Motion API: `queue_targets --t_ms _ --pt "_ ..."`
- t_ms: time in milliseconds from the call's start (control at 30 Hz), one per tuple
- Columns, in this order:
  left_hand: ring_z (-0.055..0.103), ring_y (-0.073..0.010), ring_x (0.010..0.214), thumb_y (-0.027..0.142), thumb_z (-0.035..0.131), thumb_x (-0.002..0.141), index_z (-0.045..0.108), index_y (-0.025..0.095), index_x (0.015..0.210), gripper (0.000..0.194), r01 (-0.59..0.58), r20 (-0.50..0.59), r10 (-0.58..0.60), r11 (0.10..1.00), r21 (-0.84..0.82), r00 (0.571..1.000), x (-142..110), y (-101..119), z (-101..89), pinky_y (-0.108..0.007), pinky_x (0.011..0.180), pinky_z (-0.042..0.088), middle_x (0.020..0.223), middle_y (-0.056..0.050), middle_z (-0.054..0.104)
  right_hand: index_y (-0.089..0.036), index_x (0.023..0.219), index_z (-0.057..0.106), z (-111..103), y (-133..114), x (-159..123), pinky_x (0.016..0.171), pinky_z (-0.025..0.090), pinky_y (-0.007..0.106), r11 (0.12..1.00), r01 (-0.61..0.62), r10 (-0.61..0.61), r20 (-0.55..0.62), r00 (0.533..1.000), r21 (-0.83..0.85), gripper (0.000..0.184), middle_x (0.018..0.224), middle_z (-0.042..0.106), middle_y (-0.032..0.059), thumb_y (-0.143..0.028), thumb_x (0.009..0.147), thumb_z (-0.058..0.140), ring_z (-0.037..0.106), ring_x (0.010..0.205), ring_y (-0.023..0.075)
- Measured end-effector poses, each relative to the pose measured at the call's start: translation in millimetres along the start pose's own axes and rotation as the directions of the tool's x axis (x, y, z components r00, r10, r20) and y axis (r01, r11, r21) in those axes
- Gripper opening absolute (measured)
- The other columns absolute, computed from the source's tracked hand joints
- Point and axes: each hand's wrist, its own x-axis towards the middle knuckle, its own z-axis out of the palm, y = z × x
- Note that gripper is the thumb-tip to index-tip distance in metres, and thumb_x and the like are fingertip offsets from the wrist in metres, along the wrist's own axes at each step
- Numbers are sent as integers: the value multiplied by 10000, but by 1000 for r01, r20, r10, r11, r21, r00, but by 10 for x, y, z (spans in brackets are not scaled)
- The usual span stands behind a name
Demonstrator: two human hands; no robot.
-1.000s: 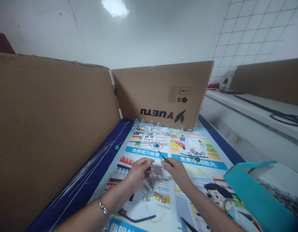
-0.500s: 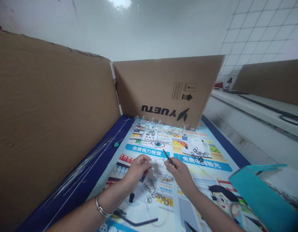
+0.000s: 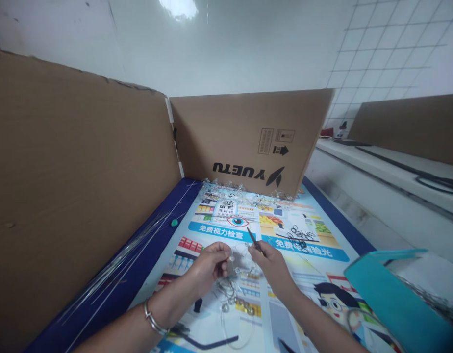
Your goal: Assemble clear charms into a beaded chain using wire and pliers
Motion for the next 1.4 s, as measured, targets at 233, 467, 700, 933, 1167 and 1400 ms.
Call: queue_targets --t_ms 233,467,700,933,1167,1400 --pt "416 -51 445 222 632 666 507 147 692 148 11 18 -11 1000 12 1000 14 -9 18 -191 438 317 561 37 473 -181 638 473 10 19 24 505 276 222 999 -4 4 -3 1000 52 251 578 371 -39 -408 740 510 330 555 104" --pt "434 -51 454 243 644 667 517 148 710 164 27 32 -27 1000 6 999 41 -33 -6 -187 440 325 596 27 501 -182 633 458 -8 4 26 495 269 218 998 1 -2 8 1000 68 258 573 356 -41 -411 743 499 314 549 99" --pt "455 -61 475 280 630 676 527 156 739 173 18 27 -21 994 110 999 34 22 -34 -167 444 296 565 29 498 -176 646 486 -44 -6 35 503 279 220 998 0 -4 61 998 67 249 572 378 -37 -407 734 510 328 548 100" --pt "451 -68 474 338 598 715 540 163 785 197 -43 43 34 977 211 998 2 42 -7 -178 461 301 574 24 501 -180 640 489 -38 -56 19 501 275 225 997 -47 39 113 993 66 245 560 384 -43 -411 716 522 334 534 99" --pt "439 -69 494 406 609 699 569 158 750 257 -103 44 95 949 298 995 -49 127 26 -184 466 289 643 3 534 -185 603 459 -27 -90 7 493 266 224 997 -35 22 172 985 71 248 542 358 -50 -402 699 530 323 523 95" --pt "420 -76 518 385 614 689 606 144 727 244 -97 37 90 926 364 995 -30 138 16 -189 473 288 650 -8 525 -183 601 449 -17 -93 3 490 250 218 994 -63 41 228 973 91 215 544 368 -51 -355 694 538 314 521 88"
